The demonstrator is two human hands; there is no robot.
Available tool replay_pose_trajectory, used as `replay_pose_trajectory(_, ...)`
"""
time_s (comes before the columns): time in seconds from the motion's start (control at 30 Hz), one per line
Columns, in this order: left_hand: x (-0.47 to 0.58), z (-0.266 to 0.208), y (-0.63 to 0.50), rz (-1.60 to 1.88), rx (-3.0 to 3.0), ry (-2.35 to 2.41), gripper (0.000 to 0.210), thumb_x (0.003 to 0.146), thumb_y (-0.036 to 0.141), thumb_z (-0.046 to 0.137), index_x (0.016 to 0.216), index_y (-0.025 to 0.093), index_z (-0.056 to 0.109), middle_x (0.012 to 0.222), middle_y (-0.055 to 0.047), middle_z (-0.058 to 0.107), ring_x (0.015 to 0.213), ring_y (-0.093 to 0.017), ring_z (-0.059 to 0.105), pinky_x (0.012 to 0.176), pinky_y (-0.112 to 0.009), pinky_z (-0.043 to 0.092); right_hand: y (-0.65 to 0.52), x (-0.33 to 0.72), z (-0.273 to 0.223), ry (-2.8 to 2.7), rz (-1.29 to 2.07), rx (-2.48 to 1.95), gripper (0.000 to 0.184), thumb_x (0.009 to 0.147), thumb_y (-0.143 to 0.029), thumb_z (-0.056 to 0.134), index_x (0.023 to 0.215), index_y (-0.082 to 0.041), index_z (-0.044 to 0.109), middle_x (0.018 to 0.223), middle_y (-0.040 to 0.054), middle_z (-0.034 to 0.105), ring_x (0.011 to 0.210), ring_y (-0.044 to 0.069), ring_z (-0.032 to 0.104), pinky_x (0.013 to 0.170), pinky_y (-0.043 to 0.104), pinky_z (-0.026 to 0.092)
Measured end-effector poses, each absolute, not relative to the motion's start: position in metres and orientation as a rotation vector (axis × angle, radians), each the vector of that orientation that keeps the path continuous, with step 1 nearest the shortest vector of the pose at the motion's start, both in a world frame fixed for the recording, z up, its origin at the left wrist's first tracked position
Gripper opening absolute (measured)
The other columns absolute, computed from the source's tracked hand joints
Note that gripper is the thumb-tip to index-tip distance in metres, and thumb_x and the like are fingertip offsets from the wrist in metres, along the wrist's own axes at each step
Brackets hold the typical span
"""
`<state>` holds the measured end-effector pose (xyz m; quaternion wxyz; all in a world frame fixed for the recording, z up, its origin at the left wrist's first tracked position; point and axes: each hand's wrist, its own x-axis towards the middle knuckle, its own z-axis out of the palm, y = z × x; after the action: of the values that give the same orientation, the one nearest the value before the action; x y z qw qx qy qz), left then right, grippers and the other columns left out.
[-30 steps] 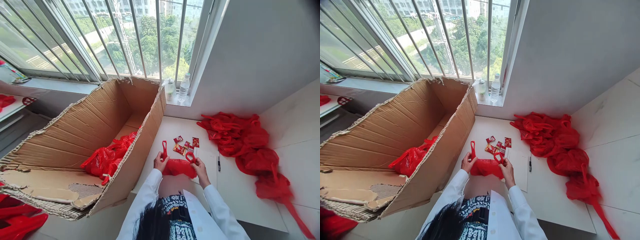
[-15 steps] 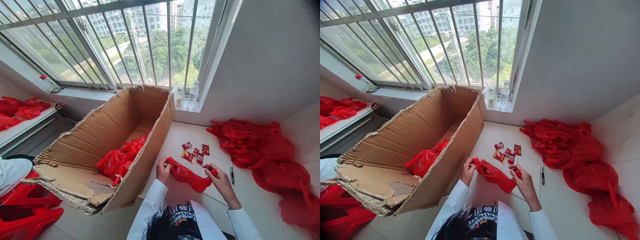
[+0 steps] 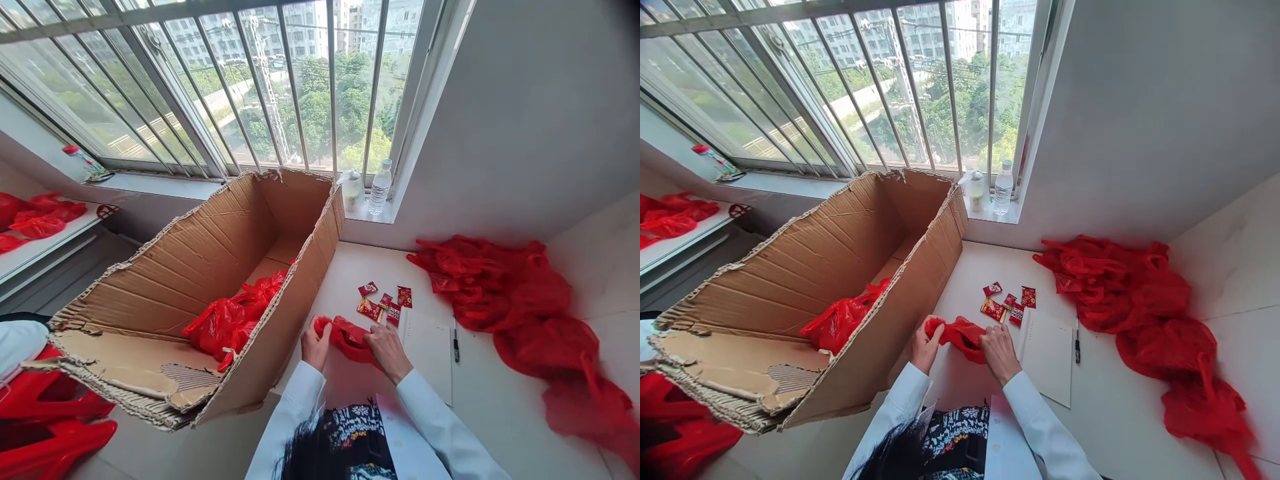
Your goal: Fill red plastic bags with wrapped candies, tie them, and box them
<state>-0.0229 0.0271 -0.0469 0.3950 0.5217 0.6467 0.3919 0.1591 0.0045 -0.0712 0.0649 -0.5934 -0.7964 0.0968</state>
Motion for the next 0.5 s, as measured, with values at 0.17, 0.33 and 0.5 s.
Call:
replay_pose_trajectory(0.17, -0.024, -0.049, 0.019, 1.031, 1.009, 1.522, 0.025, 0.070, 0.036, 0.048, 0.087, 0.018, 0.049, 0.068, -0.001, 0.062, 0.056, -0.013, 0.059, 0.052, -0.024, 0.046, -0.009, 0.182, -0.072, -2.336, 0.238, -1.754, 0.040, 0.085, -0.009, 0.046, 0.119, -0.025, 0.058, 0.092, 0.0078, 0.062, 0.085, 0.022, 0.054, 0.078, 0.036, 0.037)
replay_pose_trajectory(0.33, -0.012, -0.043, 0.013, 1.007, 0.941, 1.467, 0.026, 0.062, 0.034, 0.058, 0.081, 0.016, 0.054, 0.054, 0.003, 0.057, 0.042, -0.008, 0.048, 0.042, -0.019, 0.037, -0.021, 0.169, -0.037, -2.157, 0.145, -1.632, 0.032, 0.089, -0.018, 0.044, 0.119, -0.022, 0.055, 0.109, 0.0096, 0.058, 0.101, 0.023, 0.051, 0.087, 0.036, 0.040)
replay_pose_trajectory(0.5, -0.006, -0.037, 0.018, 0.984, 1.004, 1.421, 0.022, 0.065, 0.035, 0.054, 0.080, 0.018, 0.052, 0.048, 0.008, 0.048, 0.035, -0.005, 0.037, 0.039, -0.017, 0.028, -0.008, 0.121, -0.057, -2.299, 0.180, -1.667, 0.018, 0.082, -0.011, 0.048, 0.076, -0.018, 0.064, 0.071, 0.0050, 0.064, 0.068, 0.016, 0.058, 0.064, 0.027, 0.043)
